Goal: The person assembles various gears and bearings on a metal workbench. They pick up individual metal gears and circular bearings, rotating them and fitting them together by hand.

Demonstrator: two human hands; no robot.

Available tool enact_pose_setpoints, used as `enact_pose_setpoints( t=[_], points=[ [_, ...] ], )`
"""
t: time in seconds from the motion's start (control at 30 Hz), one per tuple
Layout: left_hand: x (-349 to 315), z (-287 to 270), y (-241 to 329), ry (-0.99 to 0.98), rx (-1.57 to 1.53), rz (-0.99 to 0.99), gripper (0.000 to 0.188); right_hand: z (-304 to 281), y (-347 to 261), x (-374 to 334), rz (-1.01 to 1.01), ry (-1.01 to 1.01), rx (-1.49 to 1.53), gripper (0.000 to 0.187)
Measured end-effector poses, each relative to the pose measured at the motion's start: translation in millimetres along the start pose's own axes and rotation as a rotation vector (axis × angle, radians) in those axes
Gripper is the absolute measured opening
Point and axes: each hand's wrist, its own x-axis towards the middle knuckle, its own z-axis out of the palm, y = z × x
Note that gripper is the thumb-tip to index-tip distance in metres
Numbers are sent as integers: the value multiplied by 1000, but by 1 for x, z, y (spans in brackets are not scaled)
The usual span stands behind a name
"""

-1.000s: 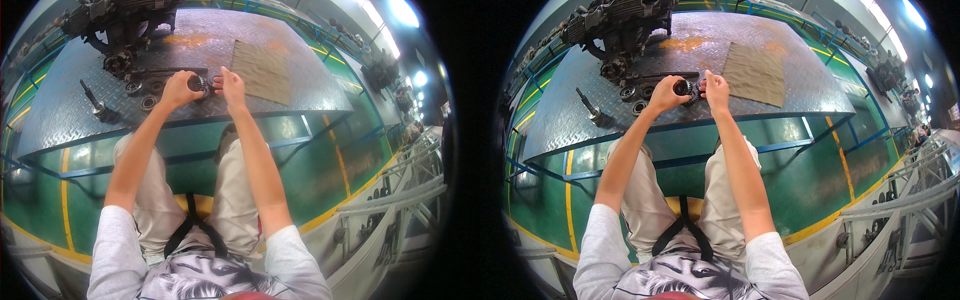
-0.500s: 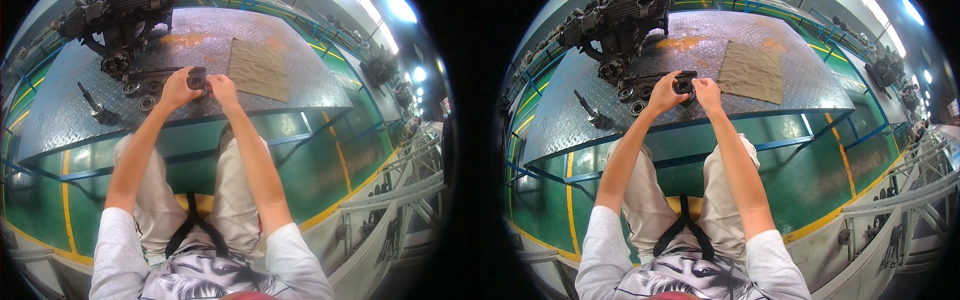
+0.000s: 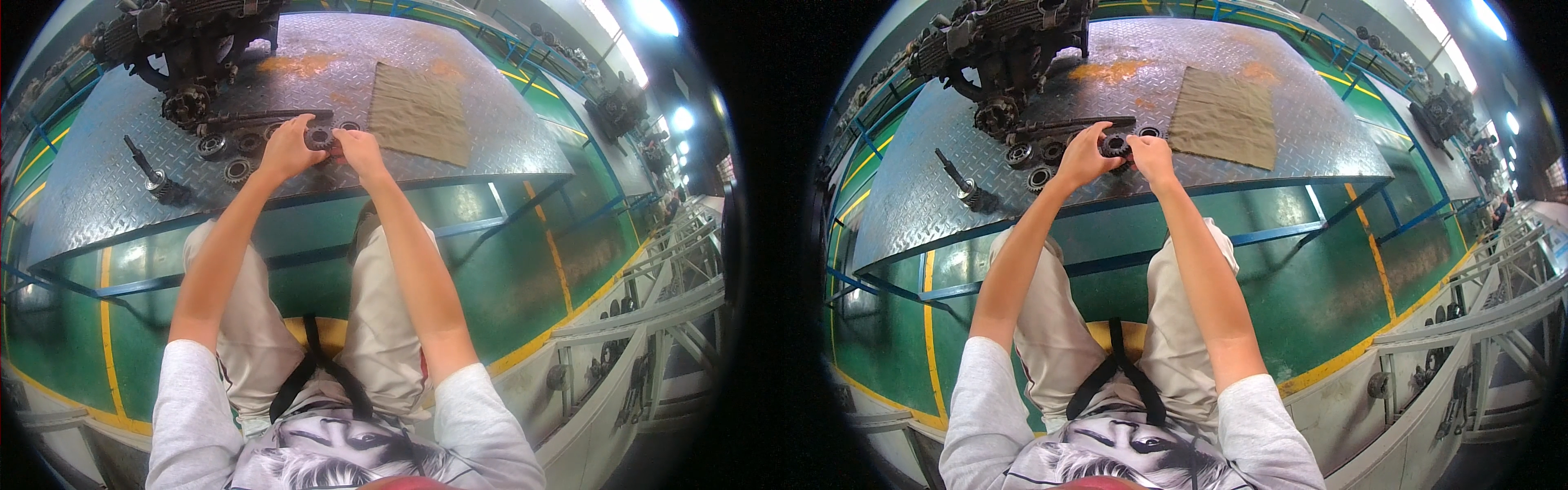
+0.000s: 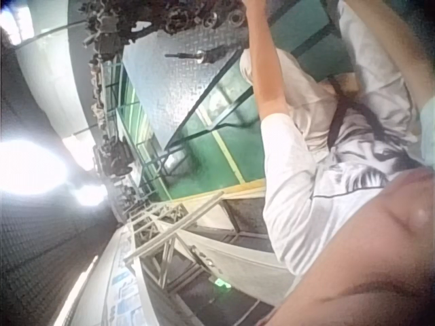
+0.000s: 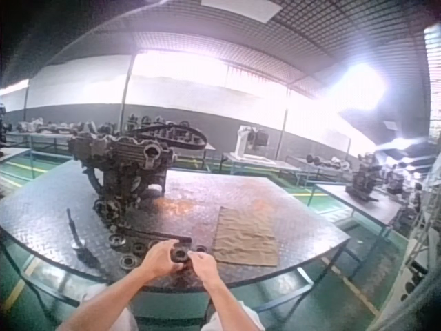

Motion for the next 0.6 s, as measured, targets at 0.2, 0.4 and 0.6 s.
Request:
enact_pose_setpoints(
  t=[0.2,0.4,0.6],
  points=[
    [2,-2,-1,-54,-15,-39,65,3,-3,0,18,11,20,31],
    [7,13,-13,1,-28,105,65,-2,8,10,-267,17,-330,36],
    [-2,5,-21,33,-95,82,58,21,7,0,-220,126,-291,32]
  ],
)
